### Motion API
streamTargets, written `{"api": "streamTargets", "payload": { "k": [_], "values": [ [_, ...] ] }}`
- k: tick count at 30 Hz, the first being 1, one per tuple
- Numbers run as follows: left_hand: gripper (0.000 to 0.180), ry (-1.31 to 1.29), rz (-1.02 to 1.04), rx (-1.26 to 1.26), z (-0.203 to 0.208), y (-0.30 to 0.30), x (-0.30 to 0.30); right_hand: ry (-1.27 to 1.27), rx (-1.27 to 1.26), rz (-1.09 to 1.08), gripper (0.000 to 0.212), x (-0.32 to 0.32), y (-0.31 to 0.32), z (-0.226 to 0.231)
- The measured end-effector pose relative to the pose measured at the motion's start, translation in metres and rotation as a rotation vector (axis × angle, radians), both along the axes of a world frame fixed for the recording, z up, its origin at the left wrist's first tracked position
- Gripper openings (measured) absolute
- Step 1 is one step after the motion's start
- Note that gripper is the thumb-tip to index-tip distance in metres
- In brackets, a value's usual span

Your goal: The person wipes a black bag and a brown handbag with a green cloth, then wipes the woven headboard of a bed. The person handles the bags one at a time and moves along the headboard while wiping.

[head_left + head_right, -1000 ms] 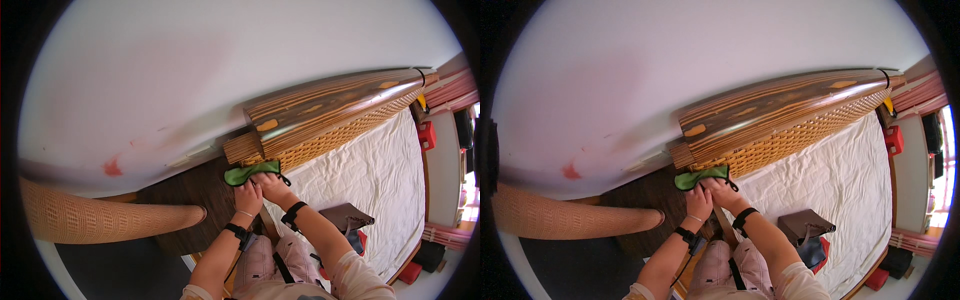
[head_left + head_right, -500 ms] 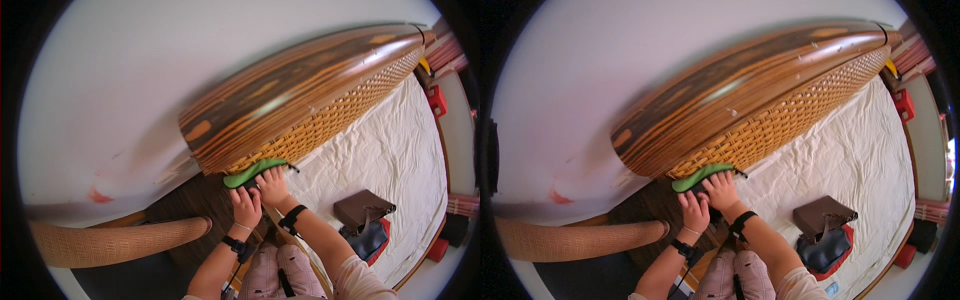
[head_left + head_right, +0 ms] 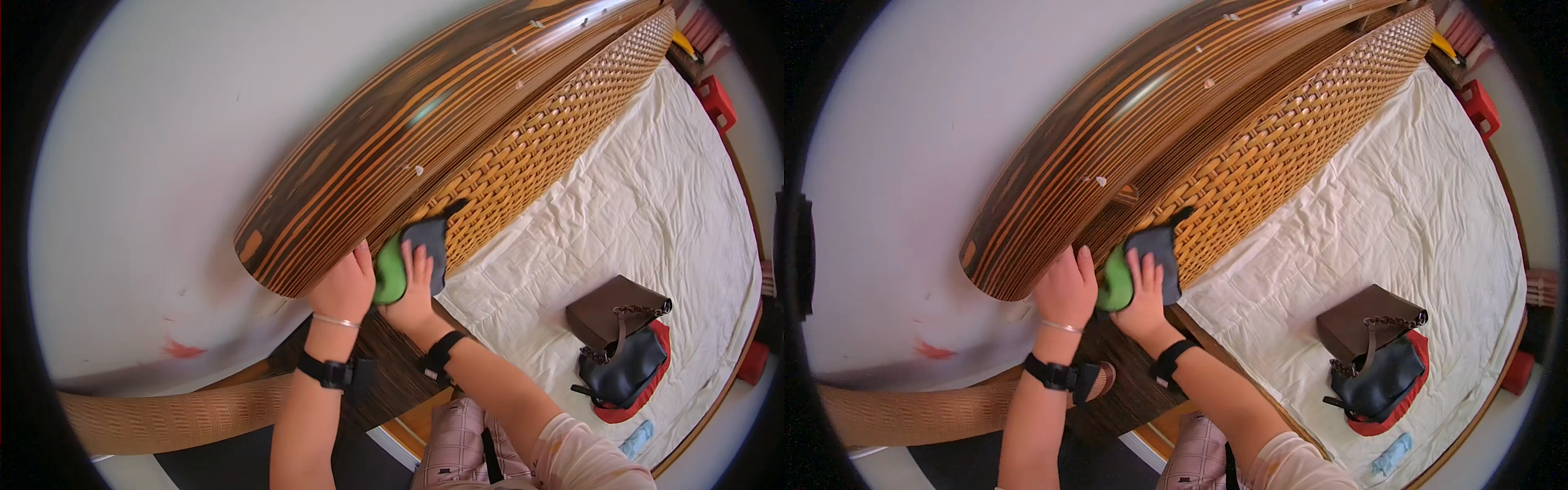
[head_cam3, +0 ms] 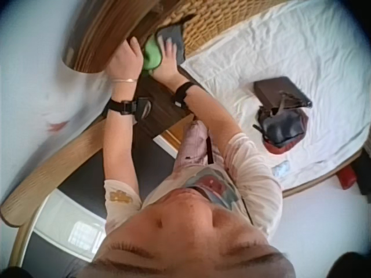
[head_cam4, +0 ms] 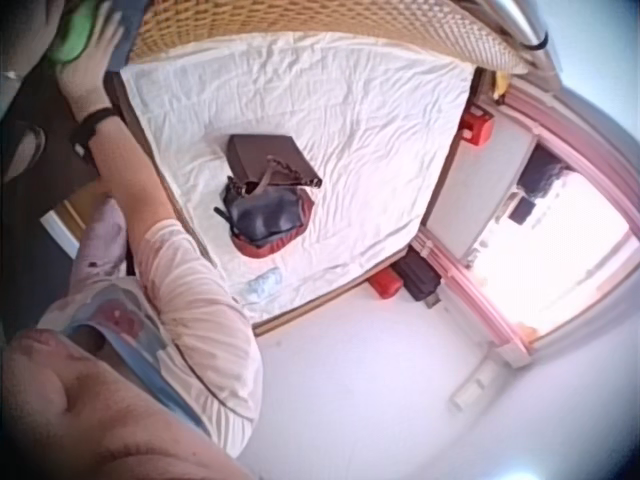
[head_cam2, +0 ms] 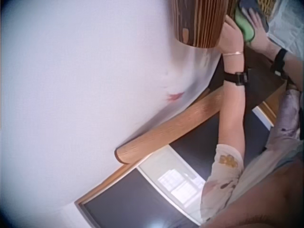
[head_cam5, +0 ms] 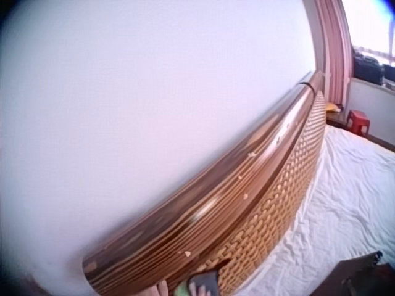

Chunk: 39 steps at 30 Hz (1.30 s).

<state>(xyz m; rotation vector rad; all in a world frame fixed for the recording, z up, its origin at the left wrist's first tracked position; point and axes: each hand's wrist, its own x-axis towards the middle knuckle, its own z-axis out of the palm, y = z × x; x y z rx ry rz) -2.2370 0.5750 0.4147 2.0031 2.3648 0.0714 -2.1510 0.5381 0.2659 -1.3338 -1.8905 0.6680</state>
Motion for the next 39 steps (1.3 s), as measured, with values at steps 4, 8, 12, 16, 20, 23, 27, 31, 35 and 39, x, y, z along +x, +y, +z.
{"api": "streamTargets", "payload": {
  "k": [4,8,12,16,20,23,27,31,35,39],
  "values": [
    [0.048,-0.048,-0.125,0.116,-0.021,0.007,-0.021,-0.15,0.224,0.114,0.049,0.012,-0.014,-0.033],
    [0.048,-0.086,-0.09,0.062,-0.017,0.005,-0.025,0.004,0.104,-0.225,0.058,0.045,0.059,0.004],
    [0.049,-0.137,-0.081,-0.002,-0.009,0.012,-0.019,-0.053,0.096,-0.432,0.055,0.094,0.131,0.01],
    [0.048,-0.085,-0.091,-0.02,-0.009,0.013,-0.017,-0.061,0.061,-0.541,0.052,0.076,0.127,0.013],
    [0.048,-0.062,-0.112,0.048,-0.017,0.01,-0.025,0.113,-0.031,-0.47,0.052,0.018,0.067,0.03],
    [0.047,-0.026,-0.135,0.111,-0.022,0.01,-0.023,0.061,-0.002,-0.403,0.049,-0.019,0.013,0.004],
    [0.043,-0.035,-0.051,-0.019,-0.011,0.014,-0.002,0.081,0.007,-0.332,0.053,-0.052,-0.049,-0.057],
    [0.043,0.001,-0.154,0.121,-0.02,0.013,-0.019,0.242,-0.074,-0.462,0.058,-0.072,-0.054,-0.065],
    [0.043,0.037,-0.173,0.178,-0.035,0.015,-0.026,0.371,0.096,-0.5,0.086,-0.066,-0.028,-0.042],
    [0.043,0.063,-0.116,0.108,-0.028,0.014,-0.029,0.198,-0.079,-0.618,0.07,-0.044,-0.003,0.01]
  ]
}}
